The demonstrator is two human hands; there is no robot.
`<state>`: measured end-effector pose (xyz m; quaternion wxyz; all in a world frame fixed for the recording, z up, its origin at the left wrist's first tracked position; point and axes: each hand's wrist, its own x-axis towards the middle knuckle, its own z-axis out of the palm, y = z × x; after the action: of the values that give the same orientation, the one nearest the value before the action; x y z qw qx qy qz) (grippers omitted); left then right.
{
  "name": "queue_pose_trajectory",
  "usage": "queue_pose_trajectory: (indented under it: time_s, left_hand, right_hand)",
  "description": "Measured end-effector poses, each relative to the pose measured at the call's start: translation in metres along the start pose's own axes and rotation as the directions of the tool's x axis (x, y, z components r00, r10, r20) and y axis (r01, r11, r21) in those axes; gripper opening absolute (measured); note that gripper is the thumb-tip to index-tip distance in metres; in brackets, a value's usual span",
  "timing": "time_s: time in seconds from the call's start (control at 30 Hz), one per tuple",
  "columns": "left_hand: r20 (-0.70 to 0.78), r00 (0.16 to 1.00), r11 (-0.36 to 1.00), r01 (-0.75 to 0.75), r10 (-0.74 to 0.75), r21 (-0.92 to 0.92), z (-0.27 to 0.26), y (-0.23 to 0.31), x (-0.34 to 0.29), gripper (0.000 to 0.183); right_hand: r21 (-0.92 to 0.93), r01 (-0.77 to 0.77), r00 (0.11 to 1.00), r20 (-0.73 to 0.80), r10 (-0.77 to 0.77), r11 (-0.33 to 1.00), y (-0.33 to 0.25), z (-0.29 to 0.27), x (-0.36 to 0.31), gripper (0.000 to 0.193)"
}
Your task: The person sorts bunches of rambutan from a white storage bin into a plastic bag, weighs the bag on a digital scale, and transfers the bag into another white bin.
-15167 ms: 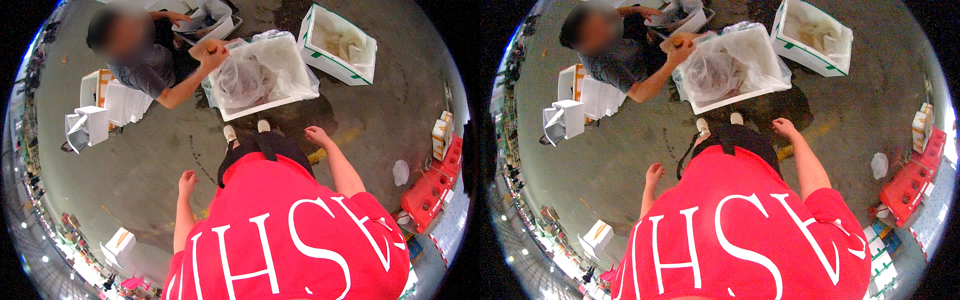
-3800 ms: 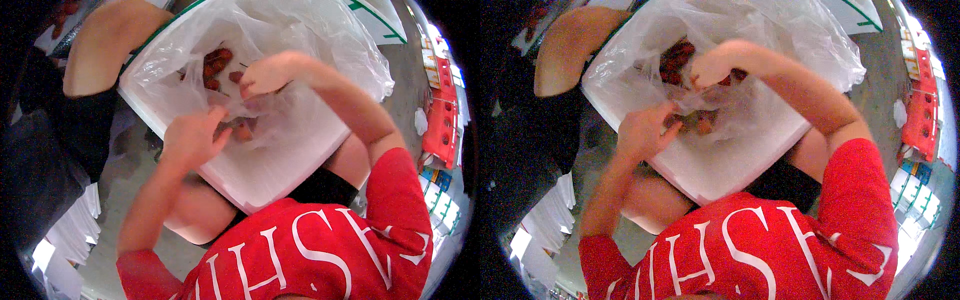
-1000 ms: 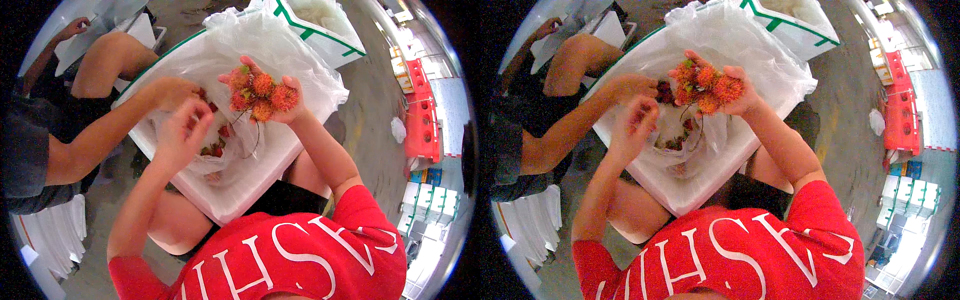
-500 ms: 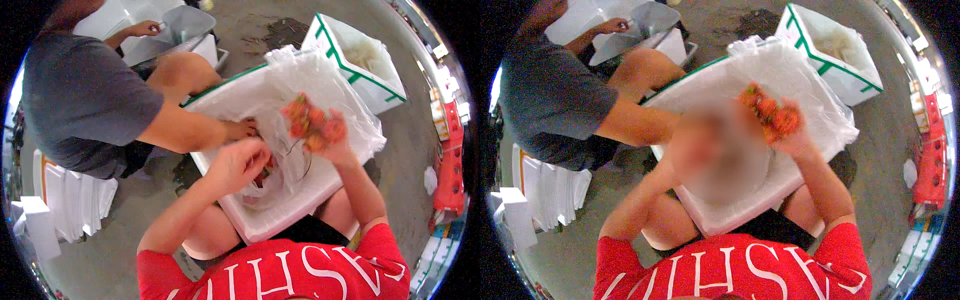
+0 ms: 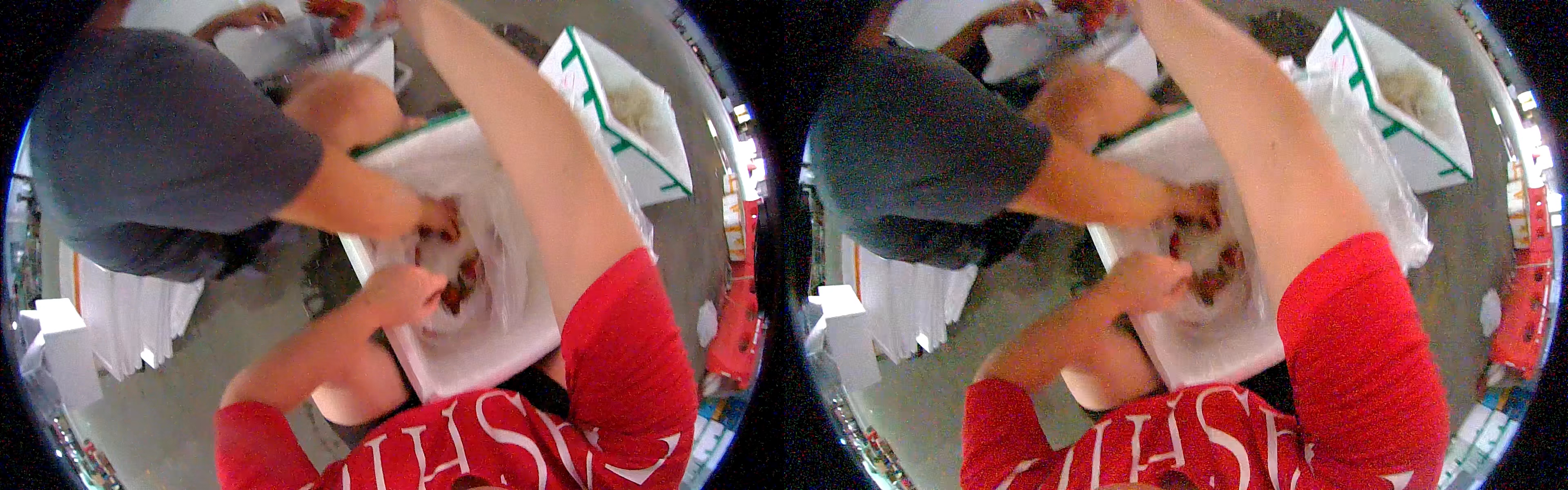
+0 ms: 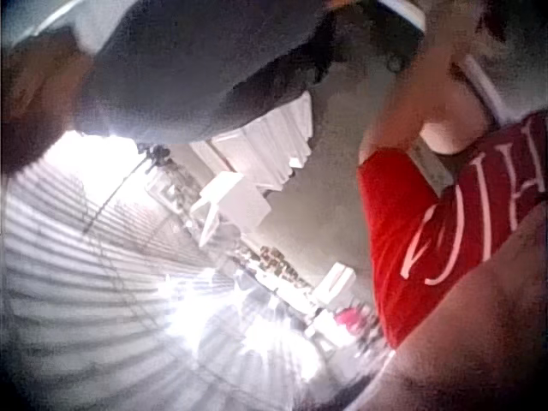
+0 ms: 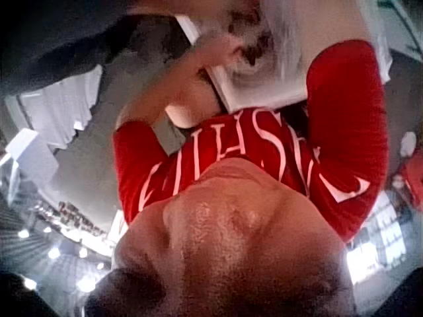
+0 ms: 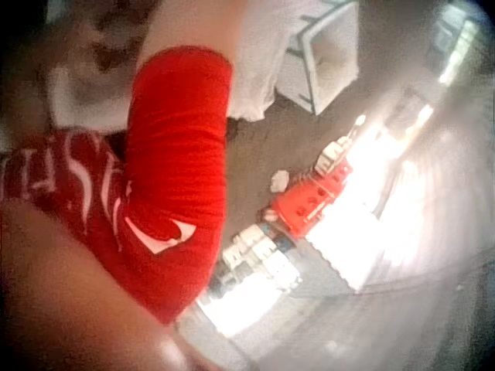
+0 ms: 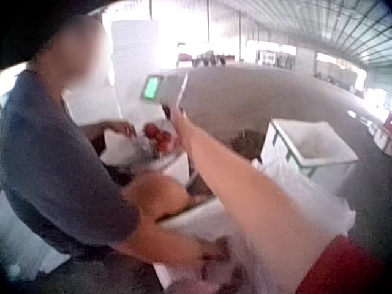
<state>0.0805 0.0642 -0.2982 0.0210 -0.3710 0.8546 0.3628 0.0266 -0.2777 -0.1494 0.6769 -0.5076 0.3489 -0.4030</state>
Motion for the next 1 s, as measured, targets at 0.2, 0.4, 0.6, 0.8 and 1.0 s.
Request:
queue_pose_trajectory:
  time_s: [0.2,0.4,0.6,0.8,1.0]
  left_hand:
    - [-0.001,1.000,0.998,0.002,-0.002,0.067,-0.016,-0.013,-0.019,0.020]
    - [0.054,0.998,0.997,0.022,-0.026,0.075,-0.007,-0.007,-0.009,0.023]
    - [0.054,0.987,0.977,0.143,-0.153,0.156,-0.003,0.003,-0.006,0.018]
    - [0.071,0.990,0.982,0.106,-0.118,0.159,-0.005,0.006,-0.002,0.020]
    - [-0.337,0.888,0.943,-0.249,0.313,0.220,0.006,-0.007,0.000,0.022]
  right_hand:
    - [-0.345,0.078,0.841,0.527,0.124,0.935,0.002,-0.012,-0.098,0.038]
    - [-0.845,0.158,0.494,0.515,0.700,0.510,0.224,-0.074,-0.290,0.028]
    - [-0.991,0.059,0.952,0.020,0.304,-0.120,0.307,-0.144,-0.379,0.032]
    - [-0.969,-0.248,0.731,-0.181,0.658,0.010,0.259,-0.179,-0.380,0.034]
    - [-0.954,-0.029,0.882,0.116,0.457,0.298,0.283,-0.134,-0.336,0.040]
